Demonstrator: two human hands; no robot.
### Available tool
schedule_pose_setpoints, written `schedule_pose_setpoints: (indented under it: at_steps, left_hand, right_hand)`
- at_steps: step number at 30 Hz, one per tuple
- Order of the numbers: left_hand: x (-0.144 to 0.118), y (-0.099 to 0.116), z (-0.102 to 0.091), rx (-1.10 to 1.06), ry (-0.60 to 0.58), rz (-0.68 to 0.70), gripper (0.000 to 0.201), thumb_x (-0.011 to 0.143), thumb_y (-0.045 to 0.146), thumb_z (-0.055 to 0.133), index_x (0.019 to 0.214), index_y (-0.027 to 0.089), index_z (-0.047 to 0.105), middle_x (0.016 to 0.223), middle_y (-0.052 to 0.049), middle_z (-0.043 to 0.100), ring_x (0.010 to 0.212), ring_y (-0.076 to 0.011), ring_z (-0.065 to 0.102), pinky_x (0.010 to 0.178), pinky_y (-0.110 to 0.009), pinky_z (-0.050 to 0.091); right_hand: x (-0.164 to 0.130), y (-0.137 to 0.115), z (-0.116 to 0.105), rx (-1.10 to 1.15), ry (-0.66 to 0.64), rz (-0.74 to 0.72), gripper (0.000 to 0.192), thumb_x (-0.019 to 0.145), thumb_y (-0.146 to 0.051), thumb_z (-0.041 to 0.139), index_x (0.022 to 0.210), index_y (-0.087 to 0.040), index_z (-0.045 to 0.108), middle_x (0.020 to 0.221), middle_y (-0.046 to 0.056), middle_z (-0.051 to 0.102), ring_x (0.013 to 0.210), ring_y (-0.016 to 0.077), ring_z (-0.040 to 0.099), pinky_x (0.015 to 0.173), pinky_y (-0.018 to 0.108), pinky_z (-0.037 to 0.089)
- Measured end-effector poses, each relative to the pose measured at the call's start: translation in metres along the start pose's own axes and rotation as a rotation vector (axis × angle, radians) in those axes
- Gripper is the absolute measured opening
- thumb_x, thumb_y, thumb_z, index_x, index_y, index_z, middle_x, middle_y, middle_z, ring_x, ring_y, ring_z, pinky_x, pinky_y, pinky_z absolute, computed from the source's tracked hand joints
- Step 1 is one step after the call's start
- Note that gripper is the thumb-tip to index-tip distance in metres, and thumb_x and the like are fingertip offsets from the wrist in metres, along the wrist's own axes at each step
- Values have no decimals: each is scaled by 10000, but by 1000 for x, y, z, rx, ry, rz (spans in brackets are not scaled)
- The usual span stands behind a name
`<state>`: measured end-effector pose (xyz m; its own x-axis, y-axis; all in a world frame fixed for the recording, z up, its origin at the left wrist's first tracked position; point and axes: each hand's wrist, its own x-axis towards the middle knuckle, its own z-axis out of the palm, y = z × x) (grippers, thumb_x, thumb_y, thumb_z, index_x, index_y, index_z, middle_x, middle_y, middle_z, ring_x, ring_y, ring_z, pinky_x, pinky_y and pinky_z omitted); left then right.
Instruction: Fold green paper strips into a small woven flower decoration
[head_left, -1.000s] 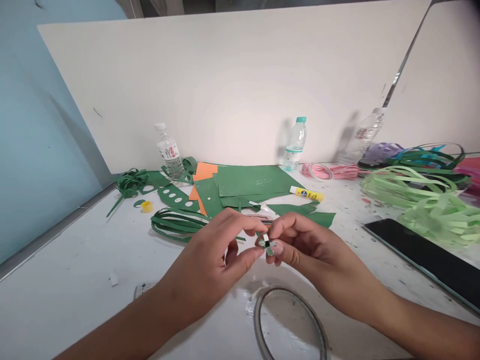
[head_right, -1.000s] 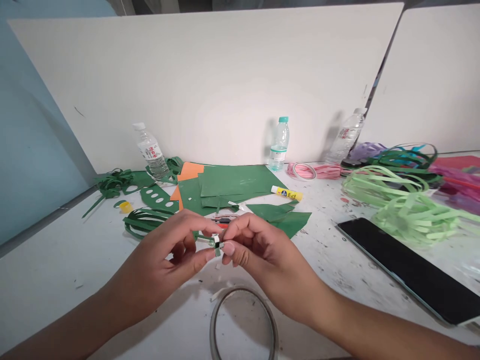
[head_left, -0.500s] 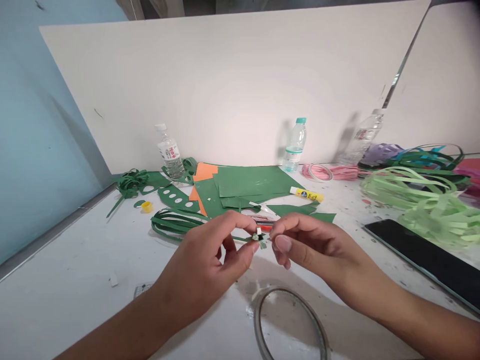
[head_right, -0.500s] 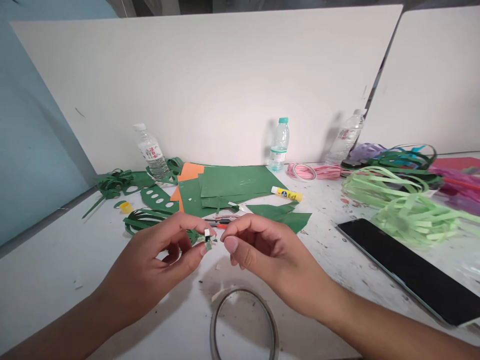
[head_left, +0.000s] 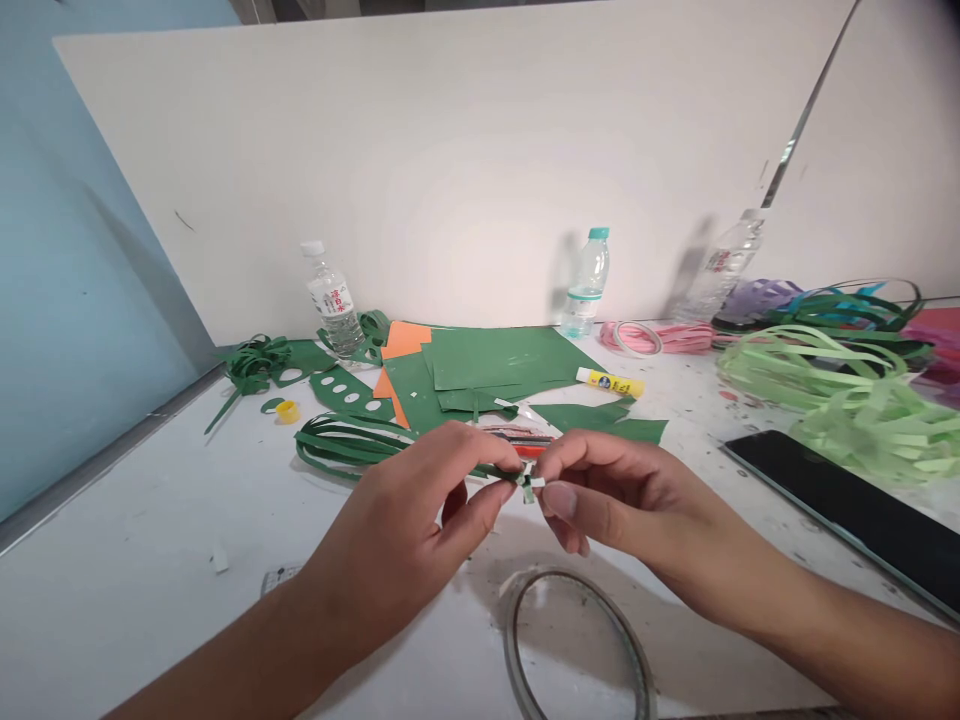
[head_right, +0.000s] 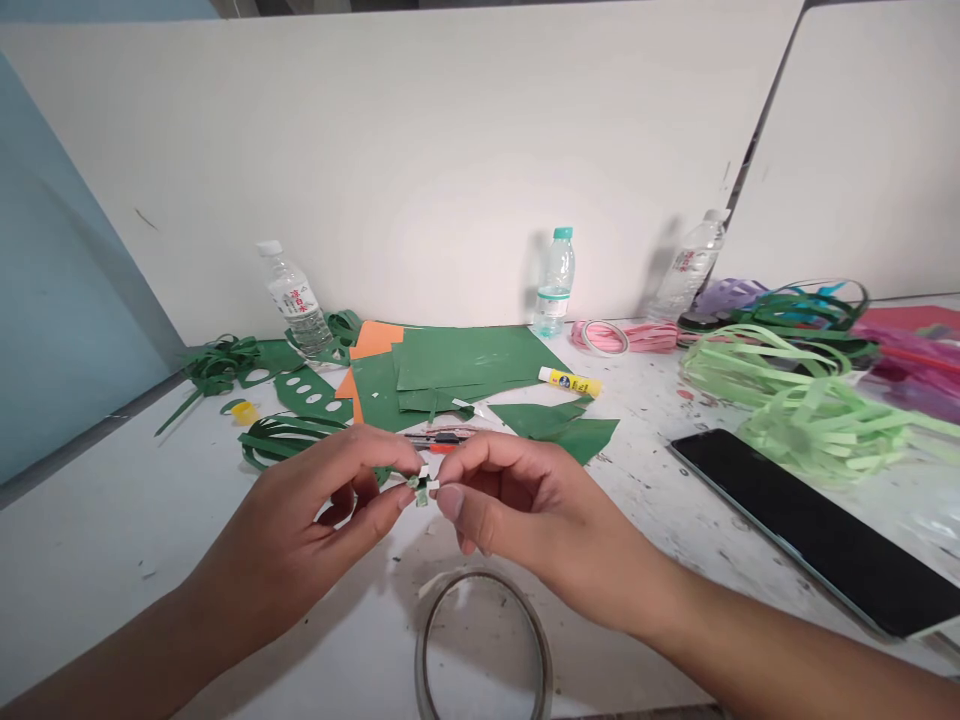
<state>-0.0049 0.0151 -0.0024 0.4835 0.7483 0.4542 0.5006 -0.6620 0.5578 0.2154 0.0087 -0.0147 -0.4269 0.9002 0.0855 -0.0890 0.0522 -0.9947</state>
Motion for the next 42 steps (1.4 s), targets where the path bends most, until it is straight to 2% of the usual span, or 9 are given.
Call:
schedule_pose_setpoints:
  at_steps: [15, 24, 32, 38, 42]
  left_hand:
    - [1, 4, 0, -29, 2, 0, 184, 902, 113, 623, 974, 276, 577, 929, 99, 624, 609, -48, 488, 557, -154, 405]
    - [1, 6, -1, -19, -36, -1, 193, 889, 114, 648, 961, 271, 563, 892, 100, 610, 593, -43, 473, 549, -154, 391]
    - [-1, 4, 1, -3, -96, 67, 232, 900, 45, 565, 976, 264, 558, 955, 76, 619, 714, -60, 533, 578, -160, 392]
    - [0, 5, 3, -83, -122, 21, 207, 919, 50, 509, 940, 251, 549, 941, 52, 614, 843, -89, 572, 656, -161, 454]
    - [-1, 6, 5, -96, -77, -42, 196, 898, 63, 532, 937, 254, 548, 936, 51, 606, 793, -85, 583, 663, -171, 478]
  right_hand:
    - [0, -2, 1, 10, -10, -5, 87, 935, -313, 694, 897, -235, 680, 726, -42, 580, 661, 93, 525, 656, 222, 434]
    - [-1, -3, 2, -14, 12, -26, 119, 931, -355, 687, 904, -239, 692, 716, -32, 558, 682, 122, 505, 659, 251, 426]
    - [1, -3, 3, -73, 25, -14, 163, 918, -352, 689, 826, -218, 674, 718, -24, 530, 664, 123, 462, 619, 251, 387]
    - [0, -1, 4, -54, -4, 0, 152, 942, -339, 670, 854, -216, 663, 711, -27, 559, 672, 118, 494, 652, 247, 423]
    - [-2, -1, 6, -44, -16, -37, 121, 947, -346, 663, 924, -229, 644, 807, -11, 565, 744, 134, 500, 670, 253, 427]
